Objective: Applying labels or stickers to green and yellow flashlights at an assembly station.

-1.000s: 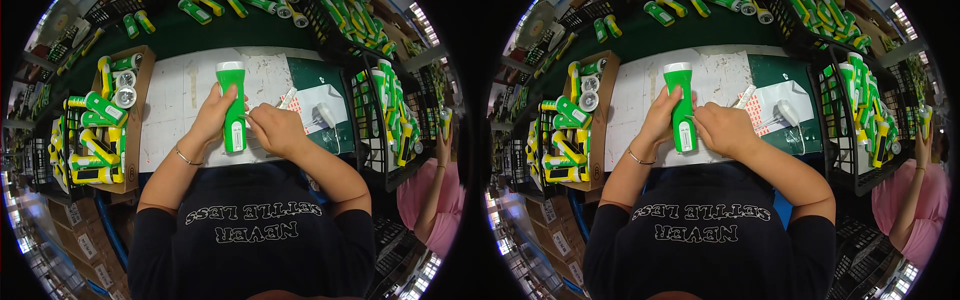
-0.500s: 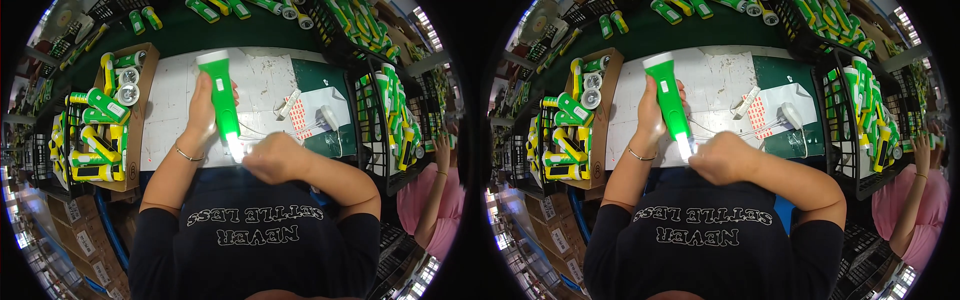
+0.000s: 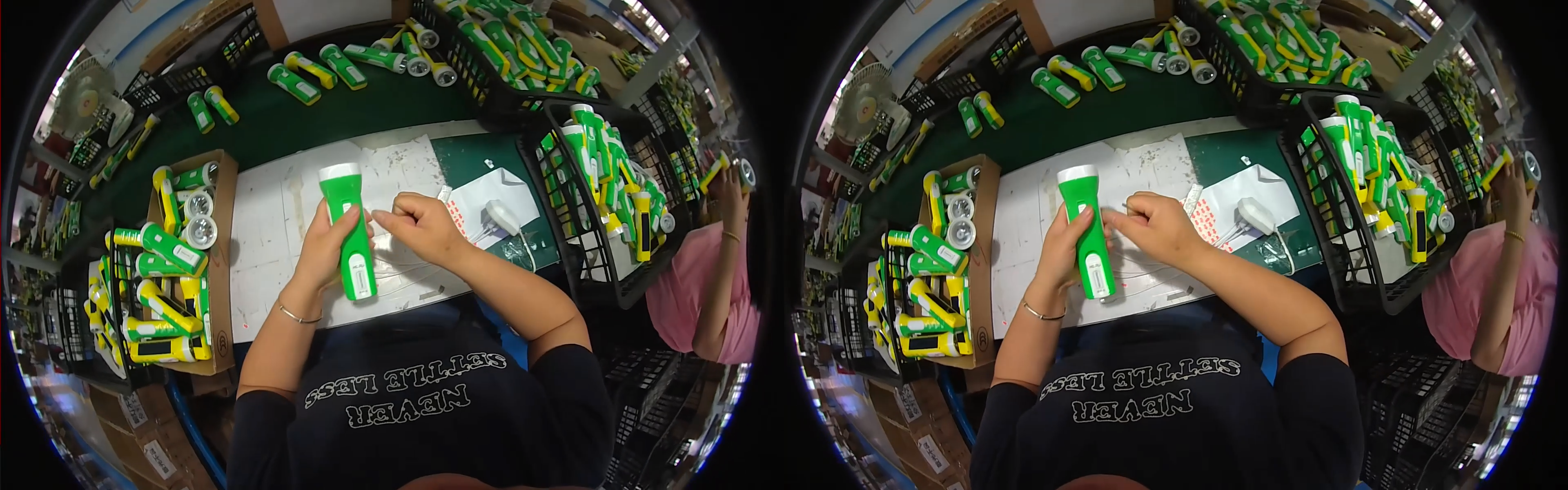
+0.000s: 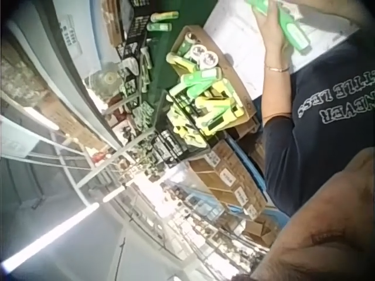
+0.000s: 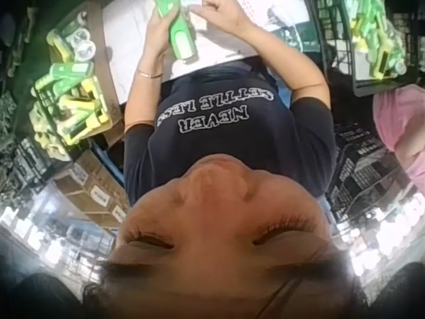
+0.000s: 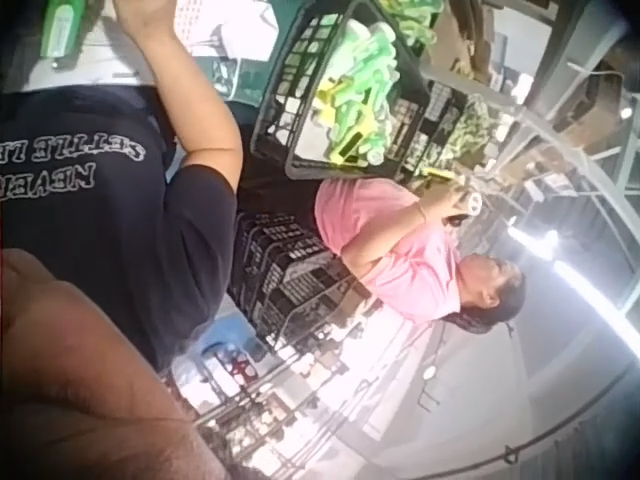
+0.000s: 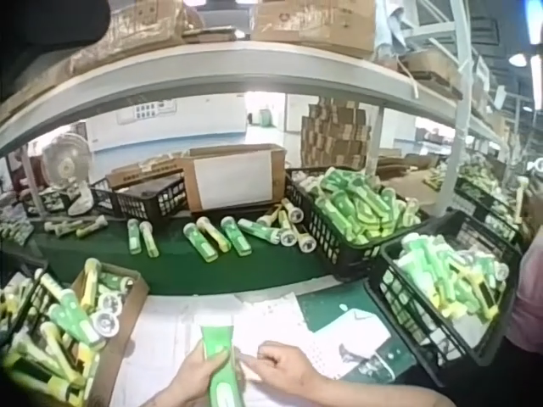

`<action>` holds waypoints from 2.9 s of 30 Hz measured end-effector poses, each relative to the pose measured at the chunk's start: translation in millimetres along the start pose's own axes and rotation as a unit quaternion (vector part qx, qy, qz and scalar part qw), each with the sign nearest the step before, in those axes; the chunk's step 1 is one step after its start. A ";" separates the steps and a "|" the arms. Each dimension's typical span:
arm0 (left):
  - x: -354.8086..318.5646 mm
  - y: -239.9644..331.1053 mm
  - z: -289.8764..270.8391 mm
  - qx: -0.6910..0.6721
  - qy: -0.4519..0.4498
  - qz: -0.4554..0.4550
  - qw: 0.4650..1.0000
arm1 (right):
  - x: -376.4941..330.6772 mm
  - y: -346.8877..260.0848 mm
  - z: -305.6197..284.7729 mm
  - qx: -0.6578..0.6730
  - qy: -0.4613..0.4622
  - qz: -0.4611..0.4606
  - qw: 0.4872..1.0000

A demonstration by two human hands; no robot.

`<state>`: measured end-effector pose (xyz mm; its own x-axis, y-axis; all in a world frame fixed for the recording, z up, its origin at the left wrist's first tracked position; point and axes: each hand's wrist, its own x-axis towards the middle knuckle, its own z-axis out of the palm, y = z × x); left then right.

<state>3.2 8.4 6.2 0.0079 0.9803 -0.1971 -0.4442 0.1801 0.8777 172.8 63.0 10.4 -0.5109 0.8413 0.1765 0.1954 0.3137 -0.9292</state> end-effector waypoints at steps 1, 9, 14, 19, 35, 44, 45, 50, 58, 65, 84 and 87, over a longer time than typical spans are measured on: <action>-1.2 0.6 0.4 0.011 0.002 -0.006 1.000 | 2.3 2.3 -9.3 0.010 -0.006 0.033 0.999; -15.0 23.3 11.2 0.515 -0.091 0.143 0.840 | 26.1 -16.7 -46.9 -0.099 -0.187 0.017 0.977; -29.8 53.0 -25.9 0.652 -0.078 0.095 0.748 | 14.6 -13.2 -64.1 0.058 -0.175 0.073 0.980; -41.7 64.2 -33.4 0.657 -0.109 0.064 0.743 | 19.1 -9.0 -53.2 0.094 -0.201 0.072 0.972; -16.5 8.3 -33.3 0.416 0.021 0.037 0.908 | 3.8 36.4 11.2 -0.024 -0.079 0.104 0.991; -14.1 2.3 -17.5 0.398 -0.036 0.049 0.915 | 12.1 11.4 -21.9 0.175 -0.129 0.191 0.957; -14.6 2.1 -16.9 0.399 -0.037 0.049 0.915 | 11.5 11.8 -22.8 0.182 -0.129 0.199 0.954; -16.1 -6.4 -17.7 0.459 -0.005 0.114 0.881 | 11.4 4.2 -24.7 0.168 -0.129 0.223 0.951; -13.1 -16.8 -12.6 0.585 0.065 0.248 0.769 | 5.1 16.3 -17.1 0.170 -0.070 0.222 0.958; -15.2 -15.6 -10.9 0.607 0.066 0.254 0.750 | 5.6 16.0 -15.3 0.141 -0.066 0.214 0.964; -11.1 70.7 -13.5 0.397 -0.216 -0.043 0.891 | 14.6 -29.1 -49.9 0.194 -0.084 0.127 0.969; -13.1 90.0 -26.2 0.404 -0.195 -0.005 0.894 | 10.7 -29.3 -60.3 0.207 -0.024 0.100 0.973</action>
<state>-60.4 9.7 76.3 0.3906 0.9031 -0.1783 0.3489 0.0340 0.9365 212.1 89.4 59.1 -0.5385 0.8422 -0.0279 -0.0543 -0.0677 -0.9962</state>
